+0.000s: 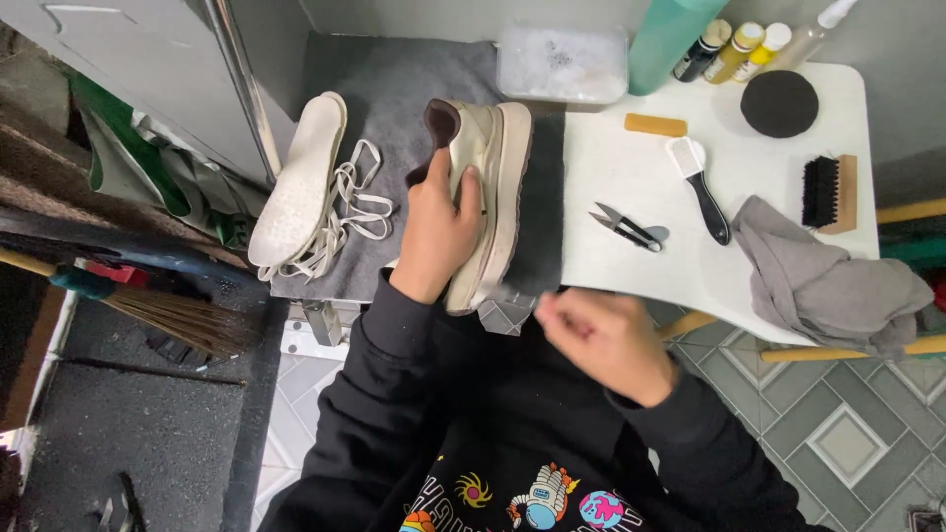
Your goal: The person cleans a beige sneaker by repeatedly dipping a small brush into a container of soapy water and scrubbing the shoe's sole and side panels. The person holds the shoe steady with one hand while scrubbing with the other, occasionally rotating the shoe to access different areas.
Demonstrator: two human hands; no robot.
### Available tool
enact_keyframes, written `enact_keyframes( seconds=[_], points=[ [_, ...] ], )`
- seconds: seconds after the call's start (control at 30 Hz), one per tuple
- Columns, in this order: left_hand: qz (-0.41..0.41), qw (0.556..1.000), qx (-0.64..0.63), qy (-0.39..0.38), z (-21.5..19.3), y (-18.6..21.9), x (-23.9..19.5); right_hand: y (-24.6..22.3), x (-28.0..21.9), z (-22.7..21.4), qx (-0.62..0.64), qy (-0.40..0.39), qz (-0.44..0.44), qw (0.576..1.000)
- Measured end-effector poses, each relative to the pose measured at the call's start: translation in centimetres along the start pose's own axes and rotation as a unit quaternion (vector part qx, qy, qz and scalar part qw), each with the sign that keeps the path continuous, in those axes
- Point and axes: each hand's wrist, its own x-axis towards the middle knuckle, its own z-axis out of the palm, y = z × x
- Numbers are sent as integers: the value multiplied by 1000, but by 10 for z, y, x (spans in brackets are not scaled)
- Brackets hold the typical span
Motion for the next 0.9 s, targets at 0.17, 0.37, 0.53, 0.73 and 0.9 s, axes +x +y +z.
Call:
enact_keyframes(
  seconds=[0.17, 0.37, 0.53, 0.73, 0.9],
  points=[
    [6, 1000, 2, 2, -1, -2, 2, -2, 7, -3, 3, -11, -7, 1000],
    [6, 1000, 11, 5, -1, 3, 1, 0, 11, -8, 29, -32, 0, 999],
    [4, 1000, 6, 3, 0, 1, 0, 5, 14, -12, 42, -25, 17, 999],
    [-1, 1000, -2, -4, -1, 1, 1, 10, 14, -12, 66, -20, 36, 997],
    [-5, 1000, -2, -7, -2, -3, 2, 12, 21, -17, 38, -21, 28, 999]
  ],
)
